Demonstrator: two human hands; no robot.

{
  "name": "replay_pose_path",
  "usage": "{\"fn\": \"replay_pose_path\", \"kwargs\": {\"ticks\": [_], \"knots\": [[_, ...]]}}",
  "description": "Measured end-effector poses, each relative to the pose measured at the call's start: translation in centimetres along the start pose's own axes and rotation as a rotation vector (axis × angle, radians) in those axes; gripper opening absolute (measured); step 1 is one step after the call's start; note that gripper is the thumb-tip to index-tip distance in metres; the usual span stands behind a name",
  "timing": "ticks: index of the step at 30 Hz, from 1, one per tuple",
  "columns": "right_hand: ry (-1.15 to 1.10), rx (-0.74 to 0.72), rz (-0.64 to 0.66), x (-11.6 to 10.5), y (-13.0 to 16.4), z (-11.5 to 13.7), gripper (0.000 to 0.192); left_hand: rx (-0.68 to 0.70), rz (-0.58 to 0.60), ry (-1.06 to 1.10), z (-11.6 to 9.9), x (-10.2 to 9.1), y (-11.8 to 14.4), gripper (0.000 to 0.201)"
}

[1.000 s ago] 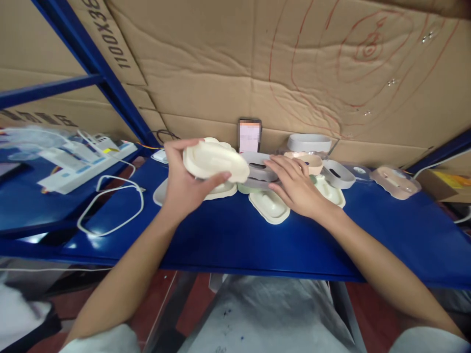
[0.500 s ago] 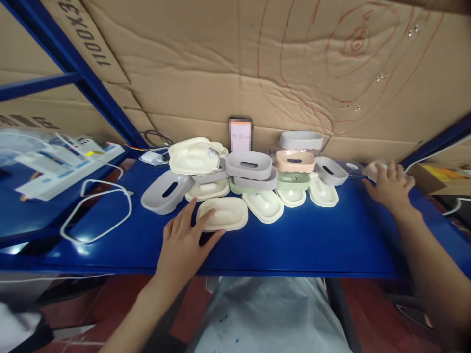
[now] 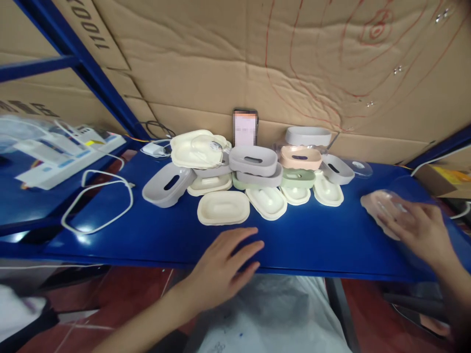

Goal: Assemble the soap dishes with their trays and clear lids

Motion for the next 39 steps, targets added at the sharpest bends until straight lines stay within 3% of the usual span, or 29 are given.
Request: {"fn": "replay_pose_path", "kwargs": {"ticks": [5,8,10,14,18,21,24,27,29,32,36,39], "knots": [[-0.162,-0.132,0.140,3.5,6.4,9.6,0.068,0.290,0.122,-0.018,-2.9,1.9,-1.2,0.041],[-0.249,-0.292,0.334,5.8,7.1,15.2,0.081,0.365,0.076,-0.089,-3.9,3.1,-1.2,0.045],[-0.310,-0.346,0.405,7.1,6.4,17.4,0.081,0.395,0.037,-0.143,-4.3,3.6,-1.1,0.048],[-0.433,-0.372,0.438,8.7,3.2,17.3,0.069,0.384,0.089,-0.218,-4.3,3.9,-1.1,0.048],[-0.356,-0.447,0.436,9.0,-0.8,14.1,0.062,0.366,0.106,-0.211,-4.3,3.9,-1.3,0.045],[-0.215,-0.458,0.411,8.8,-3.0,11.5,0.051,0.261,0.093,-0.174,-4.1,3.8,-1.5,0.042],[-0.093,-0.450,0.405,8.8,-3.6,9.4,0.043,0.172,0.076,-0.137,-3.9,3.5,-1.6,0.033],[-0.028,-0.395,0.389,8.7,-2.8,8.6,0.044,0.190,0.095,-0.091,-3.7,3.1,-1.8,0.026],[-0.025,-0.357,0.347,8.4,-1.6,9.2,0.047,0.203,0.110,-0.058,-3.6,3.0,-2.0,0.024],[-0.120,-0.353,0.318,7.8,1.0,12.2,0.051,0.179,0.082,-0.019,-3.4,3.0,-2.1,0.021],[-0.223,-0.554,0.308,8.3,5.5,18.3,0.056,0.080,0.008,0.082,-3.1,2.9,-2.0,0.017],[-0.202,-0.650,0.281,9.5,7.8,21.3,0.054,-0.008,-0.060,0.128,-2.5,2.3,-2.0,0.013]]}}
Point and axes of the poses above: each hand's wrist, its own y-axis away from the middle knuckle, its own x-axis out of the palm, z = x × y, the point moved 2 cm from there along -y, towards the middle knuckle, and after that the axes turned 14 degrees about -y, right-handed, at the moved point
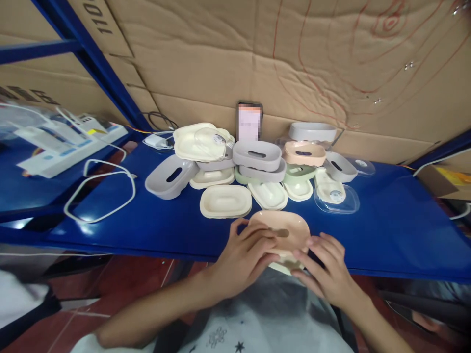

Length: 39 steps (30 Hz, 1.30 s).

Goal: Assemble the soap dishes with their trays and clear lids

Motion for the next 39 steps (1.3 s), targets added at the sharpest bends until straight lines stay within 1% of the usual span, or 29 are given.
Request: {"fn": "replay_pose_path", "kwargs": {"ticks": [2,4,5,8,10,12,14,16,19,23,26,29,31,35,37,39], "knots": [[-0.022,0.008,-0.011,0.8,-0.3,0.8,0.050,-0.004,-0.049,-0.029,0.6,-0.8,0.0,0.012],[-0.037,0.028,-0.008,1.1,-0.6,0.8,0.047,-0.008,-0.097,-0.092,1.7,-1.8,0.1,0.012],[-0.042,0.034,0.018,1.1,-0.9,0.7,0.046,-0.019,-0.119,-0.135,2.4,-2.4,0.2,0.014],[-0.088,0.051,0.164,0.9,-1.5,0.4,0.044,-0.056,-0.170,-0.303,4.9,-3.8,0.5,0.020],[-0.105,0.062,0.226,0.6,-1.8,0.1,0.037,-0.075,-0.186,-0.397,6.2,-4.2,0.8,0.021],[-0.083,0.098,0.226,0.2,-1.9,-0.3,0.035,-0.102,-0.210,-0.465,7.2,-4.3,0.9,0.020],[-0.057,0.138,0.209,-0.3,-1.7,-0.8,0.033,-0.138,-0.231,-0.517,7.6,-4.1,0.9,0.019],[-0.037,0.181,0.188,-0.8,-1.1,-1.5,0.031,-0.168,-0.227,-0.552,7.7,-3.8,0.9,0.021],[-0.013,0.261,0.165,-1.3,0.1,-2.4,0.036,-0.174,-0.201,-0.568,7.4,-3.4,0.9,0.028],[-0.017,0.359,0.093,-2.4,1.8,-3.7,0.040,-0.089,-0.206,-0.514,6.7,-3.3,1.0,0.029],[0.020,0.422,0.016,-3.8,2.7,-5.9,0.043,-0.009,-0.223,-0.458,6.0,-3.6,1.1,0.029],[0.167,0.496,-0.056,-5.0,3.6,-8.9,0.046,0.009,-0.230,-0.430,5.7,-3.7,1.0,0.028],[0.193,0.526,-0.045,-5.2,4.1,-10.6,0.047,-0.005,-0.210,-0.421,5.8,-3.6,0.9,0.026],[0.031,0.507,0.041,-5.1,4.1,-12.0,0.047,0.003,-0.167,-0.407,6.1,-3.5,0.9,0.024],[0.010,0.505,0.048,-5.6,3.7,-12.6,0.046,0.023,-0.159,-0.401,6.1,-3.6,0.9,0.023],[0.009,0.514,0.039,-6.5,3.1,-14.0,0.045,0.054,-0.142,-0.371,5.7,-3.8,1.0,0.023]]}}
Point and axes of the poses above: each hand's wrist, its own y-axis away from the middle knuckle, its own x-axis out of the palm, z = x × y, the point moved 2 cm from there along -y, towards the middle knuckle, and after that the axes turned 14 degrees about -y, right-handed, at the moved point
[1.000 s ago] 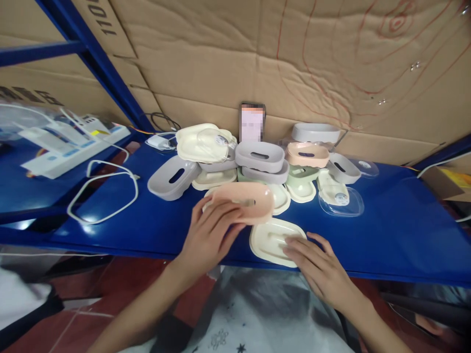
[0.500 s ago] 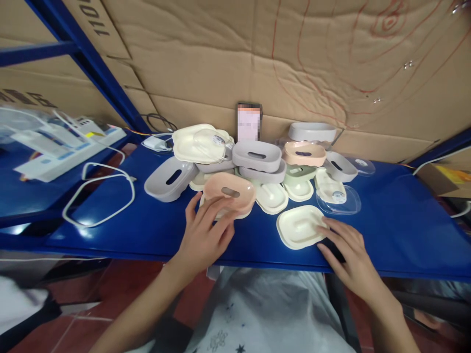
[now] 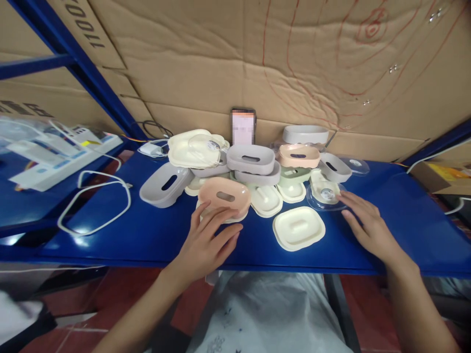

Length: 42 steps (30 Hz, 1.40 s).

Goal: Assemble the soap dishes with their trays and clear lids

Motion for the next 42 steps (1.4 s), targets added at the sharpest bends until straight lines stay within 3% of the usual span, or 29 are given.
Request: {"fn": "replay_pose_path", "kwargs": {"ticks": [5,9,13,17,21,25,29,31,34,36,39,42], "knots": [[0.066,0.030,-0.004,-2.0,-4.7,-4.4,0.044,0.109,0.060,0.203,-2.4,-0.7,-0.1,0.021],[0.109,0.074,0.010,-1.6,-8.9,-6.7,0.047,0.264,0.122,0.223,-4.7,-0.1,0.0,0.018],[0.138,0.128,-0.011,-0.6,-11.5,-6.7,0.052,0.261,0.160,0.218,-4.9,0.3,0.1,0.017],[0.161,0.187,-0.089,-0.8,-11.5,-5.5,0.050,0.236,0.176,0.248,-4.5,0.2,0.3,0.018],[0.182,0.253,-0.263,-3.3,-10.0,-5.0,0.058,0.269,0.184,0.261,-4.7,0.3,0.3,0.020],[0.111,0.350,-0.552,-5.9,-6.1,-5.0,0.057,0.277,0.264,0.251,-5.7,0.9,0.0,0.038],[0.126,0.287,-0.721,-5.1,1.1,-2.4,0.043,0.354,0.366,0.185,-6.9,1.8,-0.3,0.075],[0.148,0.197,-0.740,-3.7,5.0,-0.2,0.032,0.363,0.391,0.163,-7.1,2.1,-0.4,0.081],[0.114,0.116,-0.692,-1.4,9.5,2.5,0.033,0.327,0.369,0.175,-6.9,2.0,-0.4,0.073],[0.121,0.124,-0.613,-0.4,11.0,3.4,0.038,0.271,0.332,0.173,-6.4,1.7,-0.4,0.054],[0.152,0.117,-0.467,0.4,11.4,4.0,0.045,0.179,0.295,0.179,-5.9,1.5,-0.2,0.019],[0.118,0.067,-0.512,0.6,10.7,5.2,0.043,0.108,0.252,0.245,-5.5,1.4,0.2,0.008]]}}
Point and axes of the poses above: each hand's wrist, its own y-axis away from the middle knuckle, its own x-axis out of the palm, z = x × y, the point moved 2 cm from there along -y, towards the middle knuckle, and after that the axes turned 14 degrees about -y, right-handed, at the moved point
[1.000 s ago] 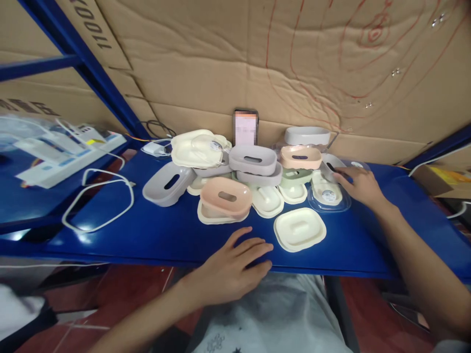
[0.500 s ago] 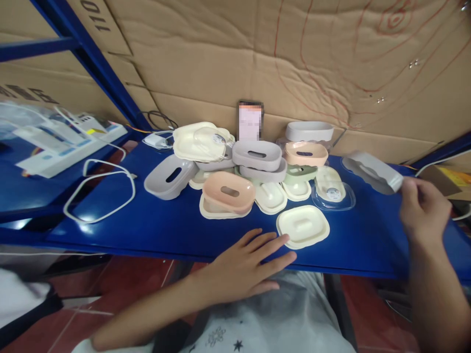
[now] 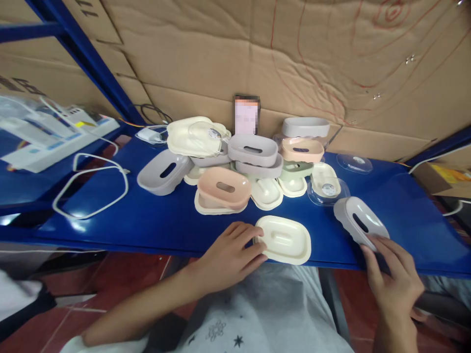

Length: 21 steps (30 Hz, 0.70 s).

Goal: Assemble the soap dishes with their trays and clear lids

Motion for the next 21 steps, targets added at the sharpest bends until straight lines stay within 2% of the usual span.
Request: {"fn": "replay_pose_path", "kwargs": {"ticks": [2,4,8,11,13,17,19,21], "knots": [[-0.083,-0.021,-0.098,0.3,-0.4,1.5,0.044,-0.029,-0.038,0.042,0.1,0.1,0.3,0.011],[-0.214,-0.067,-0.085,1.0,-0.9,3.5,0.047,-0.046,-0.066,0.048,0.2,0.1,0.4,0.025],[-0.443,-0.251,0.218,3.7,-1.5,7.2,0.053,-0.011,-0.095,0.004,0.2,-0.1,0.5,0.045],[-0.474,-0.330,0.353,5.8,-1.5,9.1,0.056,0.019,-0.077,0.016,0.3,-0.1,0.4,0.045],[-0.450,-0.339,0.428,6.9,-1.4,10.0,0.056,0.032,-0.040,0.035,0.3,0.0,0.3,0.037],[-0.390,-0.363,0.539,7.3,-1.4,10.5,0.055,0.037,0.006,0.079,0.5,0.3,0.1,0.024],[-0.378,-0.381,0.582,6.8,-2.1,9.5,0.054,0.031,0.010,0.095,0.5,0.3,0.0,0.024],[-0.320,-0.337,0.567,6.4,-3.4,7.3,0.055,0.029,0.016,0.105,0.5,0.2,0.0,0.027]]}}
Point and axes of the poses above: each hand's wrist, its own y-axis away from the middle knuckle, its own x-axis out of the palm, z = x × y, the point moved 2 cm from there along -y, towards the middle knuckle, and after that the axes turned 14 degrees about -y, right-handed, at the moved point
